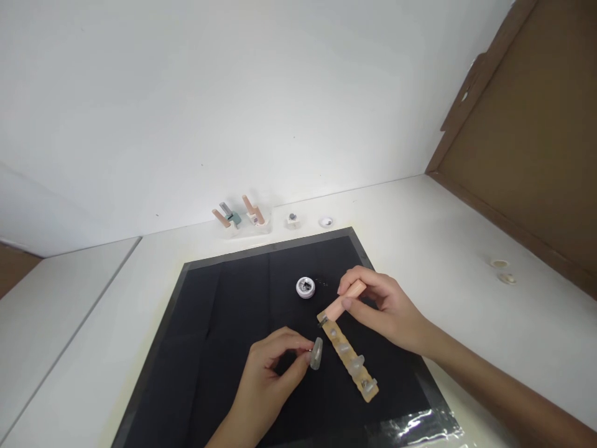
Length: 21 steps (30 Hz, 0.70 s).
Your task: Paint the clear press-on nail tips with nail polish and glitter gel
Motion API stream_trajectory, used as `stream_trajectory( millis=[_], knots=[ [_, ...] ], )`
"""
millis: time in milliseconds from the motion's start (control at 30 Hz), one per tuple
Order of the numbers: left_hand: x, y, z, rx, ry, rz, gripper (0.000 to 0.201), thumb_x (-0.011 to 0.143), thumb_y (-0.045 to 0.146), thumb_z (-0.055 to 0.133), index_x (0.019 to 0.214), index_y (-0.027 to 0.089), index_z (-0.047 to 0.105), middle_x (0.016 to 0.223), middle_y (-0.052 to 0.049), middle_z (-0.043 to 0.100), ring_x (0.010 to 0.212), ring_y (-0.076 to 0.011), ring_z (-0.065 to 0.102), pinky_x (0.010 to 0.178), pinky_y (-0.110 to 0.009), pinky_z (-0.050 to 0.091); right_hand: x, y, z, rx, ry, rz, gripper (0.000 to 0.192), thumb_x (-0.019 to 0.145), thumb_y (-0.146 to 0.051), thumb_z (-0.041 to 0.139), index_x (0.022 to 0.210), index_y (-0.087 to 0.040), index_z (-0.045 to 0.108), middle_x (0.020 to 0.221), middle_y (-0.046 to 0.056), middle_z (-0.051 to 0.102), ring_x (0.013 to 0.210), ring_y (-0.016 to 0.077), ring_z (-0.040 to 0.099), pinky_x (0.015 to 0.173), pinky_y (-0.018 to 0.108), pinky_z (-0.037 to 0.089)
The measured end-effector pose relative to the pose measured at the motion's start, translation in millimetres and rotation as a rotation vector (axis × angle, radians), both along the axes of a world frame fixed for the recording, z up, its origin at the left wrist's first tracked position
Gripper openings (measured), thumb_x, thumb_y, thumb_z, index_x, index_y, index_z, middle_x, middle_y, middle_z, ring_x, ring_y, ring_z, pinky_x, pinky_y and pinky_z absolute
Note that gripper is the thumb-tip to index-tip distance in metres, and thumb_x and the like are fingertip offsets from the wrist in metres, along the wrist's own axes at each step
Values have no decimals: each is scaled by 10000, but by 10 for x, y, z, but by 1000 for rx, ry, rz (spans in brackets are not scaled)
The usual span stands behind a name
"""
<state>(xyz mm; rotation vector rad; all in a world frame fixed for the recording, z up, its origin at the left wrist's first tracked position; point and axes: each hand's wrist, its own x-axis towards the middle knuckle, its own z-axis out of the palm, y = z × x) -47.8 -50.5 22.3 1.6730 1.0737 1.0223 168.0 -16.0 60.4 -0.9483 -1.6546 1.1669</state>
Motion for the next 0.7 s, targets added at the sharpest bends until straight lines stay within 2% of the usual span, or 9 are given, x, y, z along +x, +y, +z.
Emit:
stream_trajectory(
  millis=[133,233,433,567,700],
  knots=[
    [30,-29,6,-211,-41,-40,93,777,133,674,751,163,758,710,-48,689,641,-146,611,600,-220,468,8,0,60,-9,13,-54,45,873,-218,579,832,-213,560,701,0,662,562,120,522,524,240,426],
    [168,-40,68,-307,-122,-46,50,740,200,740,734,150,734,708,-37,658,647,-144,587,616,-234,470,123,-28,179,-23,28,-62,44,870,-224,581,833,-214,559,679,-11,640,560,119,522,520,234,422],
    [752,-86,322,-287,-130,-12,175,730,322,773,703,150,759,695,-36,625,632,-142,552,590,-242,445,690,-157,565,-51,52,-62,44,874,-233,582,839,-215,563,676,-17,611,542,112,462,516,234,409],
    [1201,-182,544,-263,-97,21,125,698,304,796,720,181,801,684,-15,575,574,-113,478,528,-227,376,1104,-267,837,-86,128,-56,49,874,-215,580,829,-218,559,678,-23,623,567,114,496,526,233,389],
    [1584,-353,789,-245,-76,55,59,733,256,763,746,230,814,689,-7,556,583,-114,455,537,-232,359,1412,-459,1047,-91,195,-22,54,898,-198,558,860,-236,561,726,-32,674,577,107,489,547,230,380]
  ],
)
